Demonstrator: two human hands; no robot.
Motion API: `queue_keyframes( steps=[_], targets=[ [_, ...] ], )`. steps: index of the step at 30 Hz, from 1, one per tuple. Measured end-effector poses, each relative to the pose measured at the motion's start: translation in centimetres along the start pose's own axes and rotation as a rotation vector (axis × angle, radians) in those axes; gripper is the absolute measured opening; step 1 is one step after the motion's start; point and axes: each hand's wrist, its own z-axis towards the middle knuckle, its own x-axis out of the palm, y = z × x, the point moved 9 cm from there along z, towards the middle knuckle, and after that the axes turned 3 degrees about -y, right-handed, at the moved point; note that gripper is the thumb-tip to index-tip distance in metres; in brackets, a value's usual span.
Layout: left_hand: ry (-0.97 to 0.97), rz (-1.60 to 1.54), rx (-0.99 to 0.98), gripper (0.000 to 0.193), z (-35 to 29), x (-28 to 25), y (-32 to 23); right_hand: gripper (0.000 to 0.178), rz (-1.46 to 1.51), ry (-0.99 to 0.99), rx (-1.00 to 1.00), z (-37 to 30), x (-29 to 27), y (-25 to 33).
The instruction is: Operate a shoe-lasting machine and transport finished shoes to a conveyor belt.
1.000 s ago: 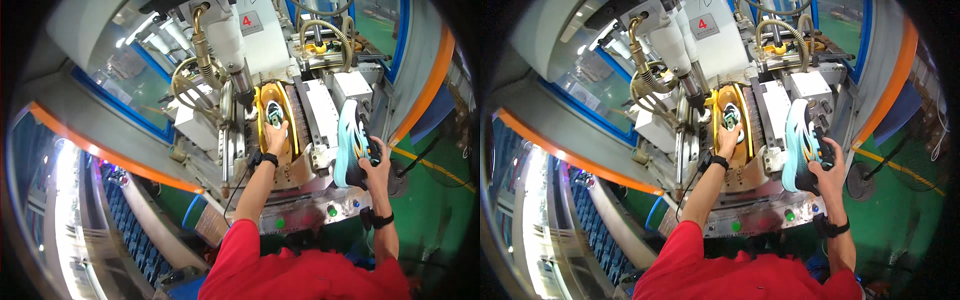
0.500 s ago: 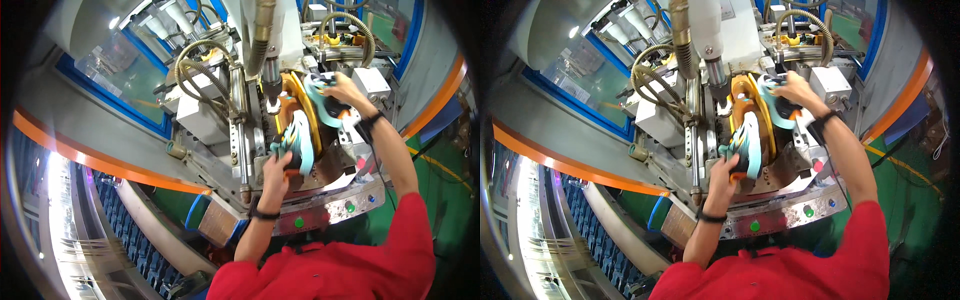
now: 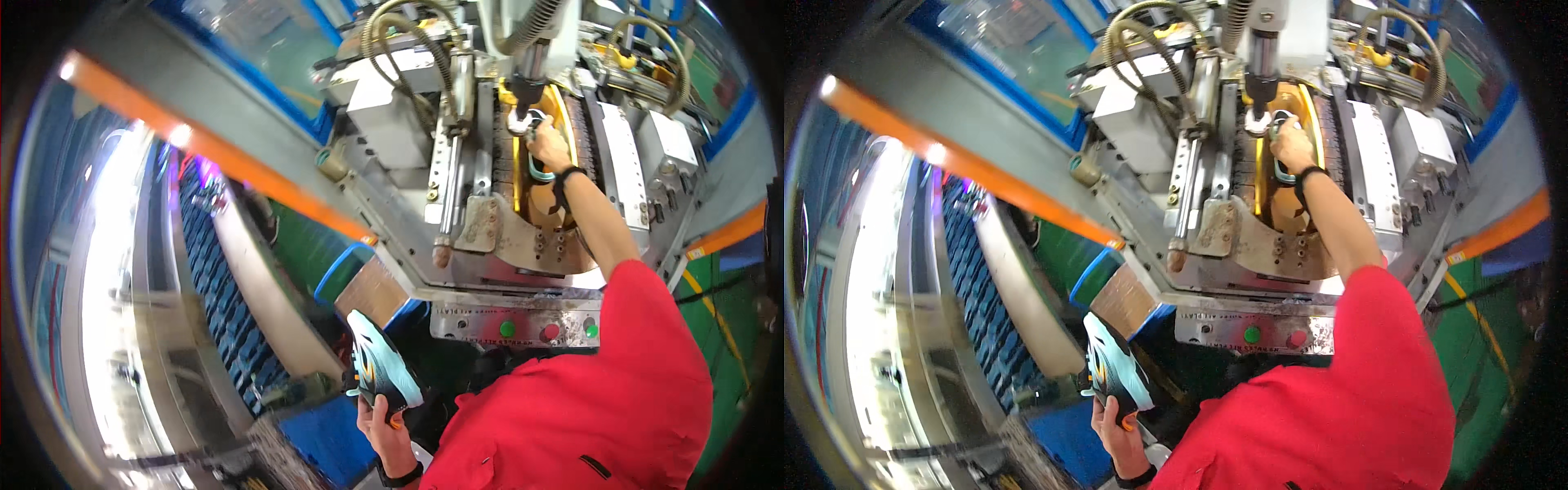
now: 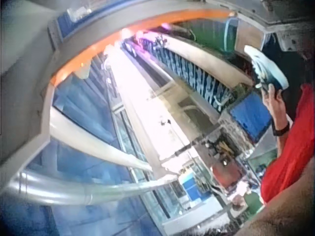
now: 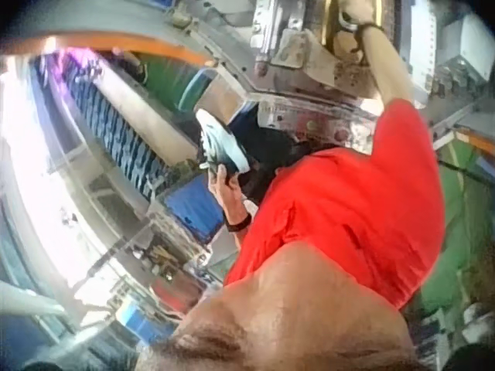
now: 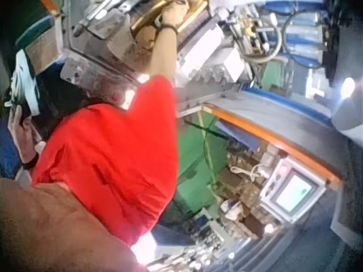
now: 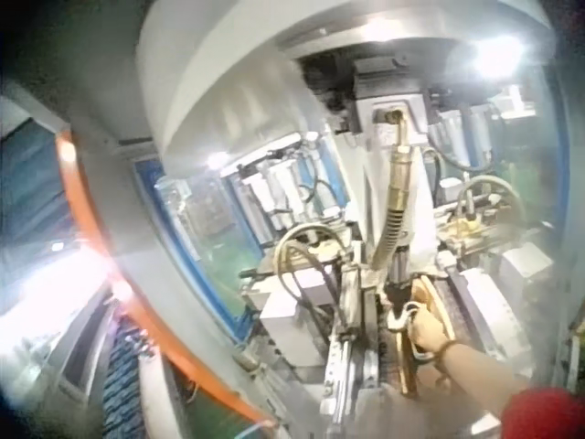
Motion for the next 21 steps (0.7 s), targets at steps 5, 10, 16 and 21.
queue_keyframes(
  steps=[5,10,16,21],
  targets=[
    [-0.350,-0.032,-0.093,0.030,-4.0,-6.1,4.1,0.036,0.338,-0.016,-0.559,-19.6,-7.1,7.1],
    [-0.227,-0.117,-0.145,0.031,-7.0,-3.5,5.8,0.008,0.519,0.378,-0.776,-36.4,-1.3,5.7],
    [-0.353,-0.362,-0.124,0.034,-12.1,-9.1,10.6,0.011,0.356,0.374,-1.127,-40.3,13.8,1.8],
    [-0.612,-0.486,-0.101,0.038,-17.4,-16.7,12.9,0.009,0.390,0.444,-1.097,-40.8,11.0,3.2]
  ],
)
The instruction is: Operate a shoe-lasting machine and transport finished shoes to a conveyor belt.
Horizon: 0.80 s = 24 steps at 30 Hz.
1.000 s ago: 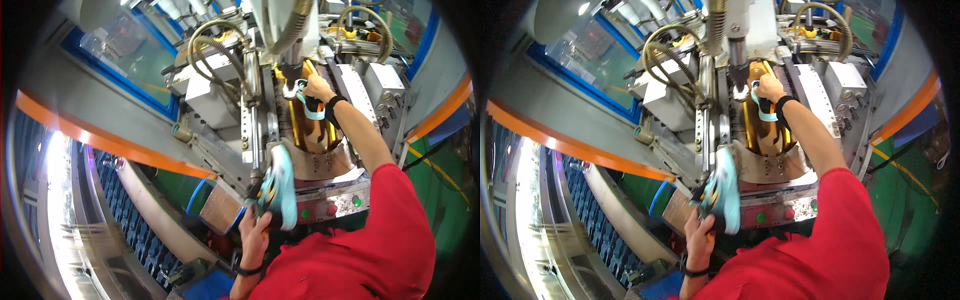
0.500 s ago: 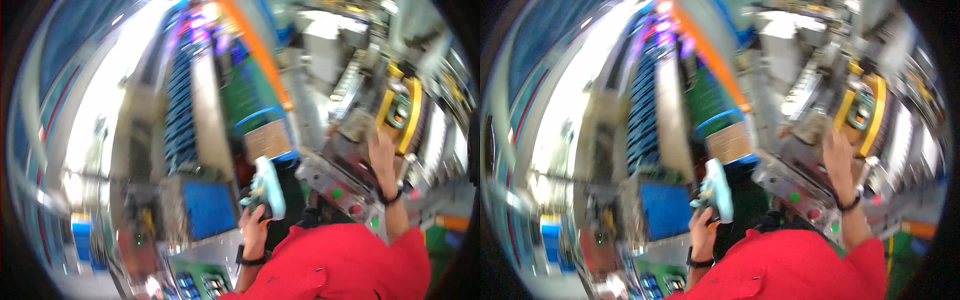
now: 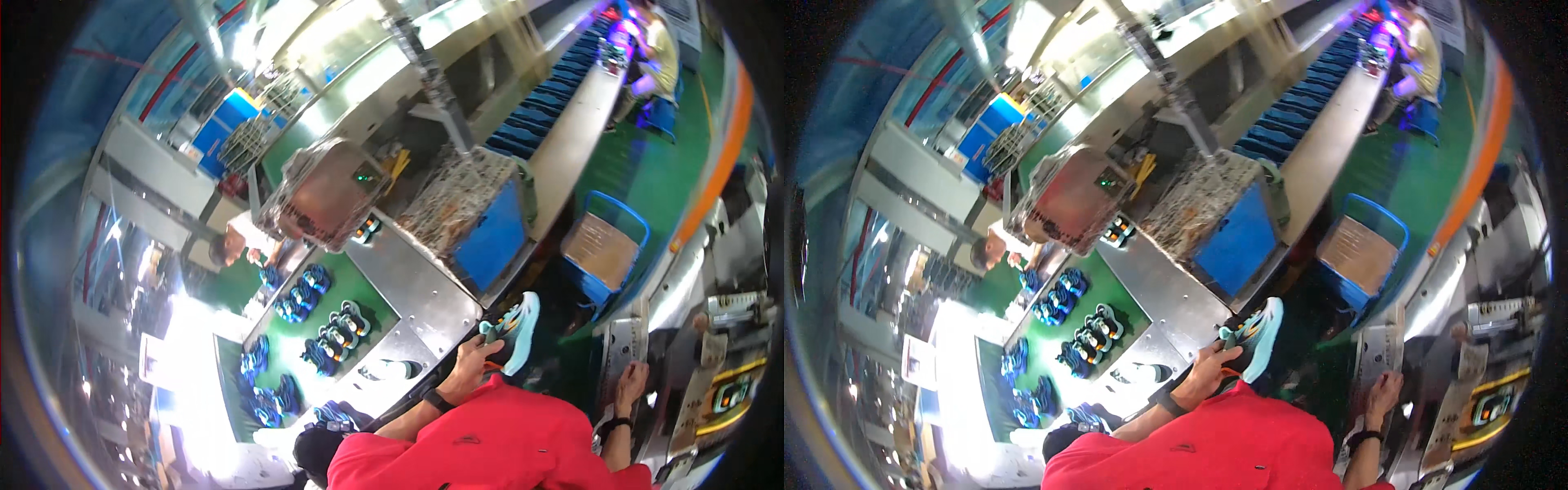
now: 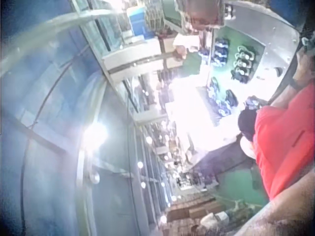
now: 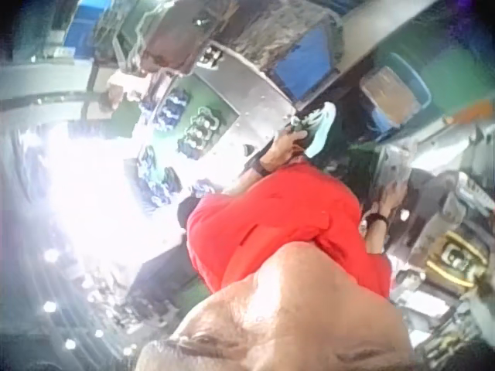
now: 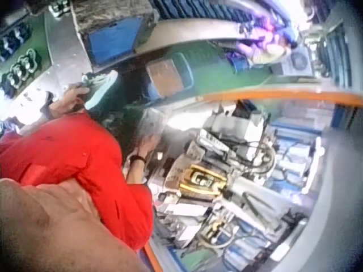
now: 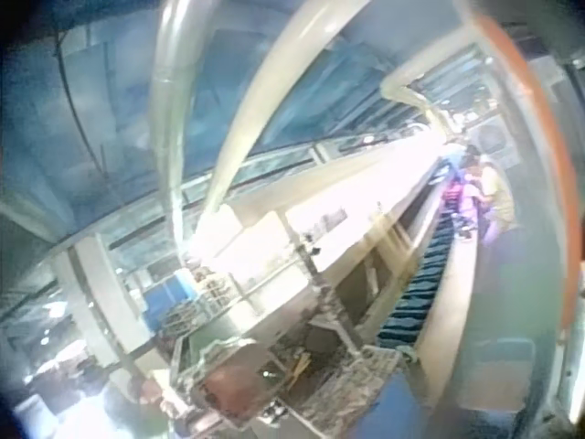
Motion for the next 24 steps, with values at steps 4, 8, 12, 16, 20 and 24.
queue_keyframes(
  steps=[4,8,12,16,20,24],
  targets=[
    [-0.269,-0.129,0.081,0.042,1.0,-8.9,-2.3,0.011,0.011,-0.074,0.065,4.8,-1.7,3.5],
    [-0.475,-0.201,0.133,0.029,5.2,-20.0,-3.6,0.017,0.136,-0.138,-0.233,14.4,-2.0,14.7],
    [-0.623,-0.233,0.233,0.028,9.5,-28.8,-8.4,0.024,0.334,-0.048,-0.350,24.5,2.0,30.1],
    [-0.783,-0.305,0.348,0.025,14.4,-38.2,-13.8,0.028,0.186,0.035,-0.591,30.7,8.0,47.2],
    [-0.878,-0.251,0.390,0.026,20.5,-46.7,-19.6,0.033,0.323,0.236,-0.528,35.5,17.2,53.6],
    [-1.105,-0.028,0.519,0.043,26.1,-56.6,-24.4,0.039,-0.017,0.290,-0.462,36.4,21.8,51.4]
  ],
)
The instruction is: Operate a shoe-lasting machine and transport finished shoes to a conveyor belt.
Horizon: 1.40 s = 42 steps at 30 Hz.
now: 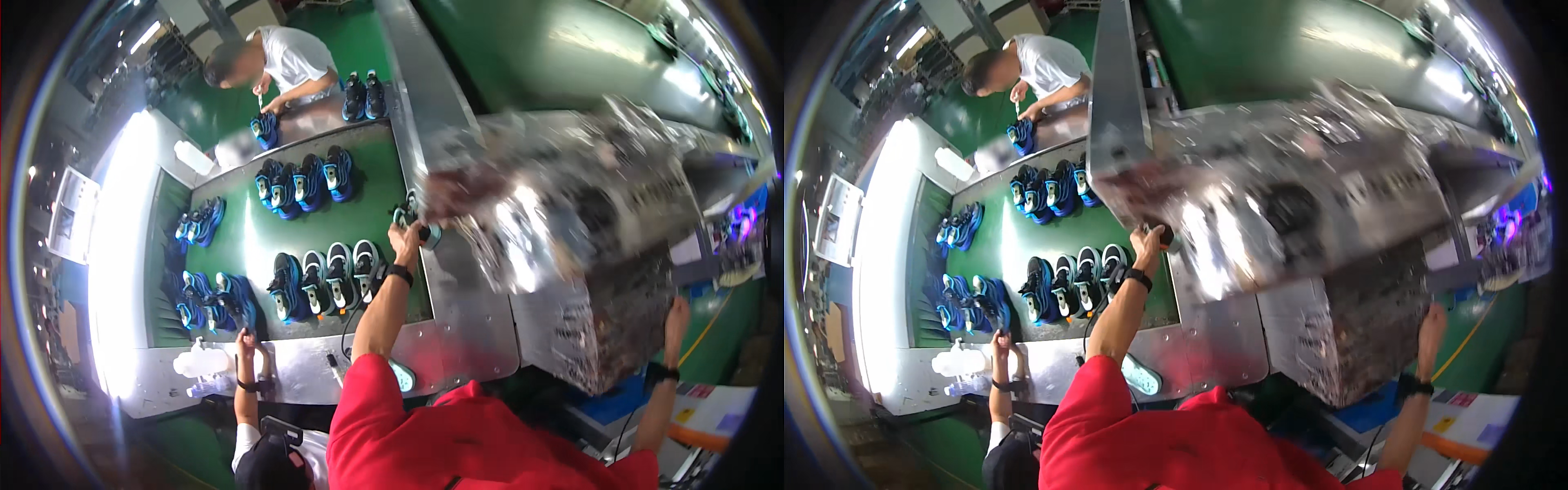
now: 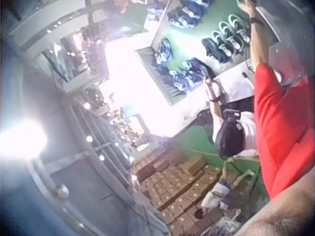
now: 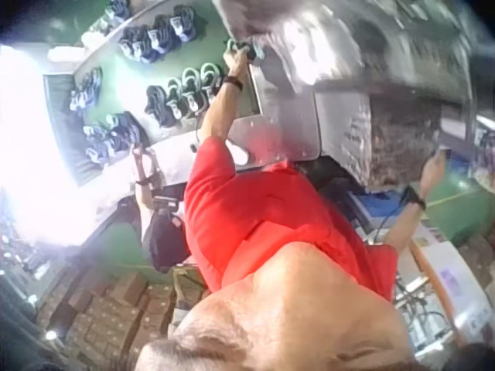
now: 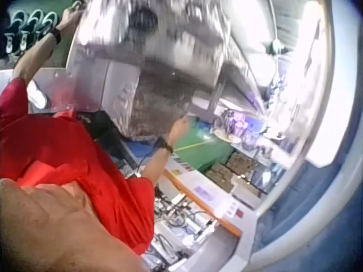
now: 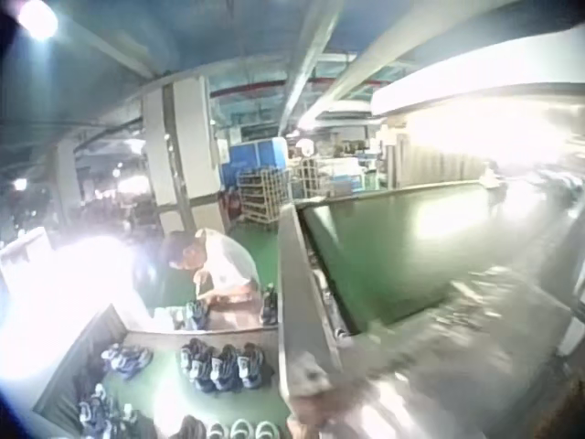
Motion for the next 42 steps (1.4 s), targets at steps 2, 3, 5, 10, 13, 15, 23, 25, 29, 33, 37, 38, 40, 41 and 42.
queue_keyframes(
  steps=[2,3,5,10,13,15,23,25,29,33,37,38,40,41,42],
  targets=[
    [-0.087,0.080,0.073,0.049,2.6,1.4,-2.9,0.038,-0.191,0.061,0.055,-0.9,-0.5,0.7],
    [-0.156,0.137,0.161,0.052,5.3,2.2,-3.0,0.033,-0.167,-0.031,-0.072,-0.4,-1.4,-2.8],
    [-0.202,0.199,0.170,0.056,9.9,3.5,-2.5,0.030,-0.191,-0.056,-0.117,-0.7,-1.9,-6.4],
    [-0.166,0.266,0.094,0.068,10.0,4.4,-2.9,0.031,-0.282,-0.038,-0.025,-2.0,-4.4,-5.3],
    [-0.106,0.245,0.145,0.068,5.2,2.4,-1.8,0.032,-0.311,-0.033,-0.015,-1.7,-5.8,-5.3],
    [-0.106,0.274,0.123,0.067,0.5,-0.8,0.0,0.032,-0.313,-0.017,-0.029,-1.3,-5.2,-5.0],
    [-0.166,0.594,0.141,0.073,-11.7,-8.9,5.2,0.034,-0.265,-0.033,-0.098,-0.6,-2.6,-4.3],
    [-0.167,0.594,0.068,0.070,-11.1,-7.2,5.5,0.035,-0.243,-0.080,-0.136,-0.8,-2.8,-3.9],
    [-0.101,0.377,0.303,0.072,-9.4,-9.8,10.8,0.034,0.090,-0.055,-0.189,-0.2,0.8,-0.8],
    [-0.068,0.582,0.432,0.073,-16.3,-7.6,2.7,0.017,0.188,-0.355,-0.134,-3.5,-2.8,5.6],
    [0.218,0.158,0.283,0.061,-23.9,-5.2,-1.8,0.009,0.477,-0.465,-0.221,-5.0,-6.6,10.0],
    [0.293,0.100,0.281,0.057,-26.0,-4.2,-3.2,0.009,0.530,-0.504,-0.255,-5.2,-7.2,10.0],
    [0.336,-0.056,0.268,0.047,-32.1,-2.2,-9.7,0.012,0.599,-0.561,-0.270,-5.4,-7.9,9.5],
    [0.363,-0.024,0.291,0.039,-35.5,-1.4,-13.6,0.011,0.681,-0.550,-0.265,-5.4,-8.1,9.3],
    [0.372,-0.050,0.362,0.032,-37.4,-0.8,-16.0,0.012,0.769,-0.536,-0.266,-5.2,-8.2,9.4]
  ],
)
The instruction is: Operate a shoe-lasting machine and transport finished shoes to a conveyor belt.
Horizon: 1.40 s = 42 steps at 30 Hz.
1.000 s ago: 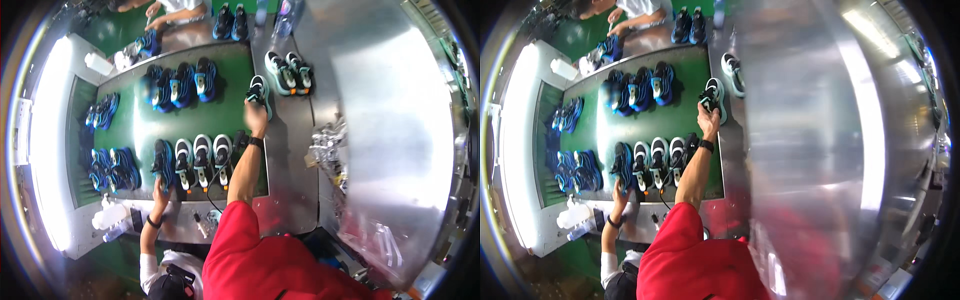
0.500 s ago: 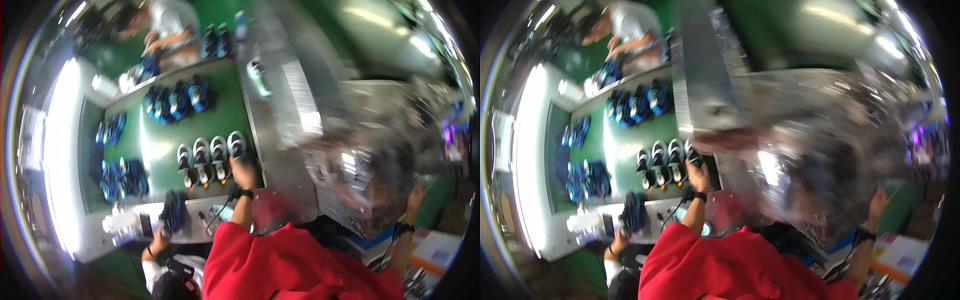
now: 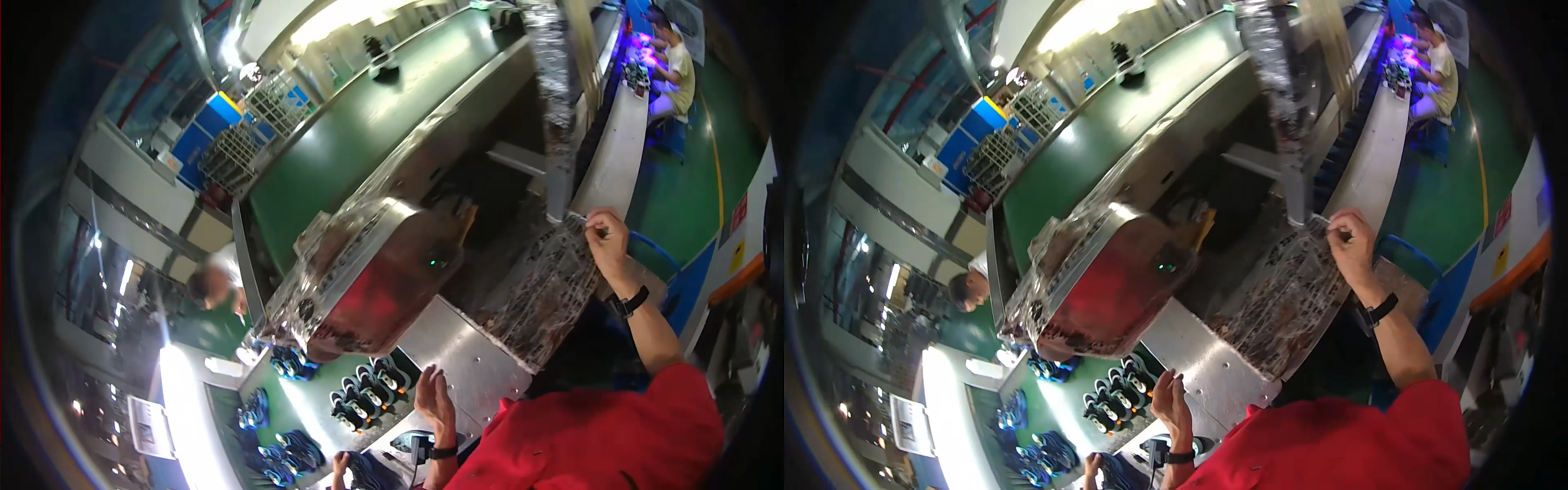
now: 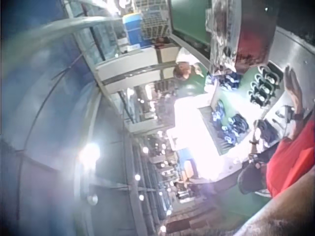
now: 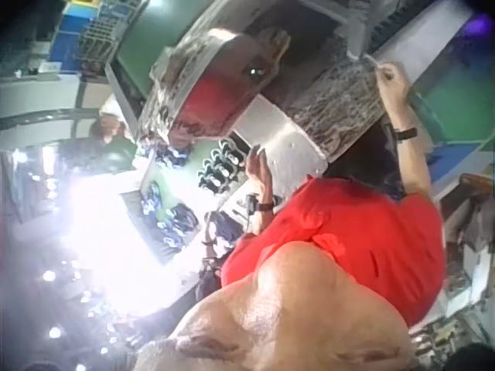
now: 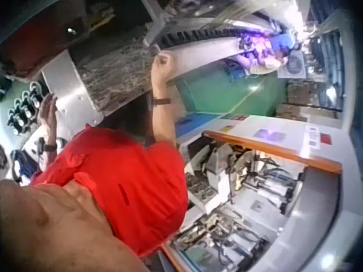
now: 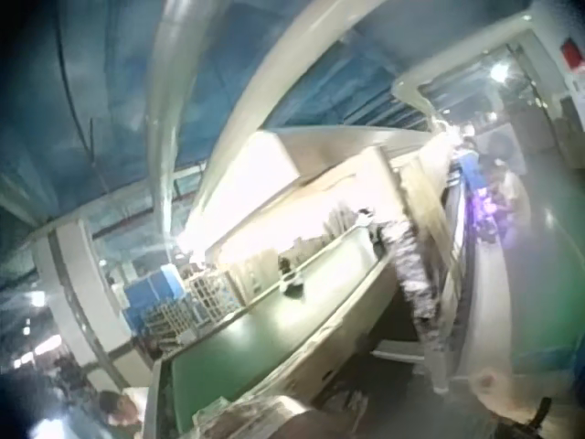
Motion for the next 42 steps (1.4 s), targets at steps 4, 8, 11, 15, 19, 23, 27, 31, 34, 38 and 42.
queue_keyframes(
  steps=[4,8,11,15,19,23,27,31,34,38,42],
  targets=[
    [0.139,0.014,0.233,0.023,-1.7,4.8,-11.8,0.013,0.111,0.112,0.105,-0.7,1.0,-2.4],
    [0.144,0.247,0.506,0.020,-0.9,9.9,-23.7,0.016,0.148,0.204,0.015,-0.7,1.6,-2.2],
    [0.180,0.265,0.713,0.023,1.0,13.6,-28.8,0.016,0.159,0.151,-0.011,-0.9,0.6,-1.2],
    [0.198,0.611,0.883,0.029,6.7,18.4,-33.3,0.018,0.136,0.089,-0.115,-0.1,-0.6,0.3],
    [0.227,0.747,0.691,0.033,15.7,23.0,-34.2,0.021,0.156,0.107,-0.126,0.1,-0.5,-0.3],
    [0.281,1.109,1.167,0.043,26.5,24.5,-34.2,0.020,0.182,0.126,-0.106,0.5,-0.3,-0.2],
    [-0.017,0.915,1.180,0.073,41.0,21.8,-32.7,0.022,0.196,0.175,-0.097,0.1,0.1,-0.3],
    [0.095,1.274,0.651,0.096,45.8,29.5,-33.0,0.025,0.132,0.207,-0.043,0.6,0.2,-2.0],
    [0.109,1.246,0.485,0.102,51.7,26.4,-33.6,0.024,0.163,0.244,-0.042,0.8,0.1,-2.0],
    [0.028,1.119,0.298,0.116,53.6,30.7,-30.5,0.023,0.154,0.306,-0.025,0.9,1.5,-2.7],
    [0.140,1.167,0.478,0.097,59.8,26.7,-31.4,0.022,0.229,0.288,-0.077,0.8,1.0,-2.4]
  ],
)
